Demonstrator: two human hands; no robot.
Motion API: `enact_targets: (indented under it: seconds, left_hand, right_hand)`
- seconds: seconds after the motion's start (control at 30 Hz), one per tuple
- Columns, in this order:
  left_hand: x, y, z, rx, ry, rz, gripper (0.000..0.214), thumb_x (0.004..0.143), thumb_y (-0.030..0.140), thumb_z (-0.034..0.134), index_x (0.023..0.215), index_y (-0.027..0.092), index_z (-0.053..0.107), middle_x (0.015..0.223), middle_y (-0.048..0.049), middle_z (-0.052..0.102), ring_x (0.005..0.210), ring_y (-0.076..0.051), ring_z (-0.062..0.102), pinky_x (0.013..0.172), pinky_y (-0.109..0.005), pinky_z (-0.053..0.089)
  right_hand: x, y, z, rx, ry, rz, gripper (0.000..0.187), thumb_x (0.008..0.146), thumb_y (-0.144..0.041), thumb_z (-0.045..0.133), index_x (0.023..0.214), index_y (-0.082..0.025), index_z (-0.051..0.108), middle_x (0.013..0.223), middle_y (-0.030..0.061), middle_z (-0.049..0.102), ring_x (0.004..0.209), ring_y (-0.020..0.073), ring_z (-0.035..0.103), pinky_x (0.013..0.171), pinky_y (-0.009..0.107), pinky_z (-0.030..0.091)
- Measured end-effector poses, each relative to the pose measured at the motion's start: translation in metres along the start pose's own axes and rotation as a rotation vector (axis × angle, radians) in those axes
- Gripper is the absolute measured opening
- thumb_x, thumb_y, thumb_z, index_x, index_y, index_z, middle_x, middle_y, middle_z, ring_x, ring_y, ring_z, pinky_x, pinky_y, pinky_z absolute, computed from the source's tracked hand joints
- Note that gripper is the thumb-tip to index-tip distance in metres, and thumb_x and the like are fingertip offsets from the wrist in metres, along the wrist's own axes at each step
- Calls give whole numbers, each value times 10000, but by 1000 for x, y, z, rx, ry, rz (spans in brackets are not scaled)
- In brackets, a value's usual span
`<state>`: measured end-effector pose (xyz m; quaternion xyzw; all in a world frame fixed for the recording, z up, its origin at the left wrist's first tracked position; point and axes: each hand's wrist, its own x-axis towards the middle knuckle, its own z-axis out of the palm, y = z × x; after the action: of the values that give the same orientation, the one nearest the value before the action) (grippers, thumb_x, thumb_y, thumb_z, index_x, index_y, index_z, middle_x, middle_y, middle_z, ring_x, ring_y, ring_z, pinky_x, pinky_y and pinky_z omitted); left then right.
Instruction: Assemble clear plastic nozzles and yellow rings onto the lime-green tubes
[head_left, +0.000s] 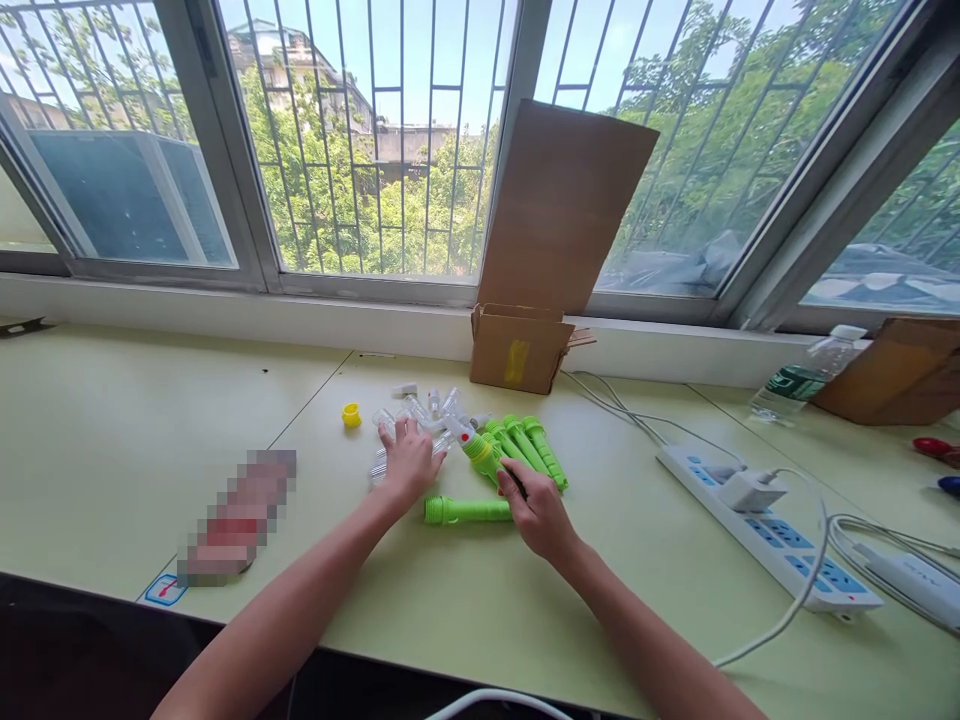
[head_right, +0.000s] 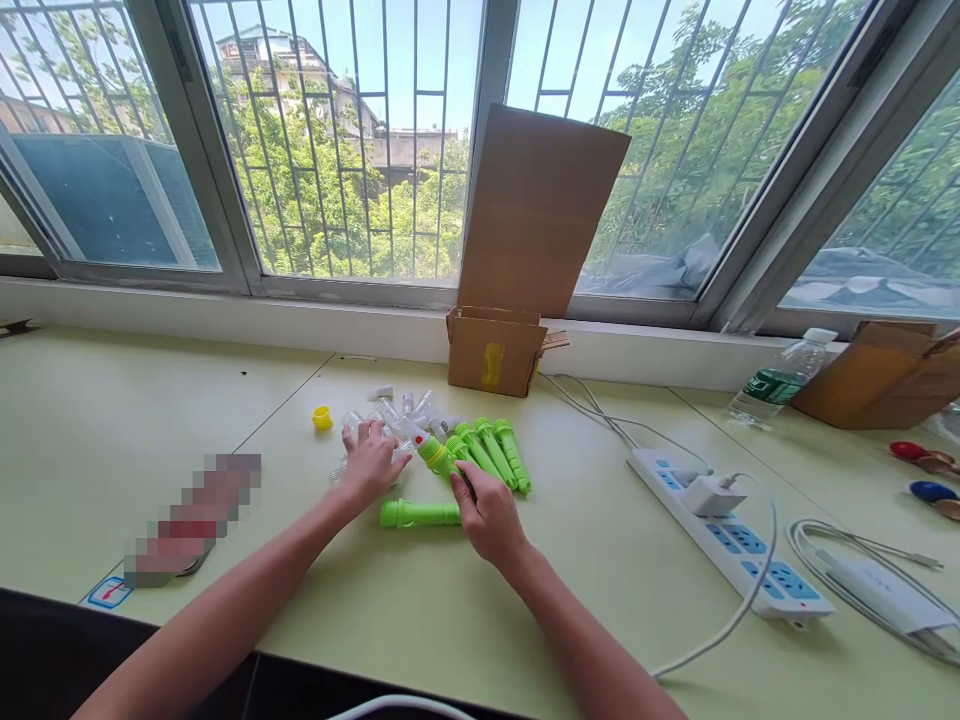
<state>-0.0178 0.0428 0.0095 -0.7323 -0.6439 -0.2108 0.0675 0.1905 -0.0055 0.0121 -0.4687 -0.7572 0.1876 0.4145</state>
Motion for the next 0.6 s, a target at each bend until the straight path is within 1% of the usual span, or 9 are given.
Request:
enact_targets:
  seconds: [0.07, 0.13, 0.23, 0.33, 0.4, 0.47, 0.53, 0.6]
  left_hand:
    - [0, 1, -1, 5, -34, -10, 289, 849, 443, 556, 800, 202, 709, 1210, -159, 585, 1230, -374, 396, 1041, -694, 185]
    - [0, 2, -2, 2, -42, -9, 301, 856, 437, 550, 784, 192, 708, 1220, -166, 581, 1236, -378, 397, 1047, -691, 177]
    - [-1, 3, -2, -17, 18, 8, 287, 871, 406, 537, 820, 176, 701, 1195, -168, 600, 1205, -370, 440, 1054, -681, 165]
    - [0, 4, -3, -97, 110, 2, 278, 912, 367, 481, 922, 165, 672, 1027, -141, 669, 1036, -309, 567, 1062, -642, 176]
    - [2, 5, -6, -198, 181, -12, 285, 940, 338, 435, 1042, 156, 629, 924, -115, 689, 918, -264, 615, 1054, -587, 233]
    - [4, 5, -9, -322, 258, -22, 305, 951, 328, 416, 1133, 144, 579, 882, -105, 689, 858, -241, 628, 1000, -508, 332]
    - [5, 4, -12, -460, 334, -33, 315, 956, 339, 406, 1152, 144, 557, 877, -100, 677, 816, -222, 623, 895, -419, 416]
    - [5, 3, -14, -607, 408, -57, 309, 962, 363, 389, 1116, 158, 563, 869, -85, 658, 755, -194, 603, 780, -346, 448]
  right_hand:
    - [0, 0, 0, -20, -2, -7, 273, 938, -393, 442, 1025, -203, 617, 820, 90, 684, 740, 256, 631, 662, 364, 457]
    - [0, 0, 0, -40, 1, -15, 284, 941, -391, 433, 1030, -194, 617, 823, 93, 687, 748, 252, 639, 659, 356, 467]
    - [0, 1, 0, -62, 9, -31, 289, 945, -389, 426, 1028, -188, 617, 823, 97, 693, 753, 249, 645, 649, 351, 477]
    - [0, 2, 0, -67, 20, -37, 285, 945, -388, 428, 1029, -193, 618, 832, 96, 702, 762, 251, 655, 642, 352, 487]
    - [1, 3, 0, -69, 31, -36, 282, 944, -390, 433, 1034, -199, 620, 847, 94, 705, 779, 254, 662, 646, 353, 495]
    - [1, 4, 1, -74, 44, -31, 287, 944, -394, 432, 1044, -203, 621, 843, 88, 705, 774, 251, 664, 649, 354, 499]
    - [1, 6, 1, -88, 61, -20, 298, 948, -399, 423, 1059, -204, 620, 813, 79, 702, 737, 244, 659, 639, 355, 498]
    - [2, 7, 1, -110, 85, -8, 311, 952, -405, 415, 1081, -207, 619, 801, 76, 701, 711, 241, 653, 623, 356, 496]
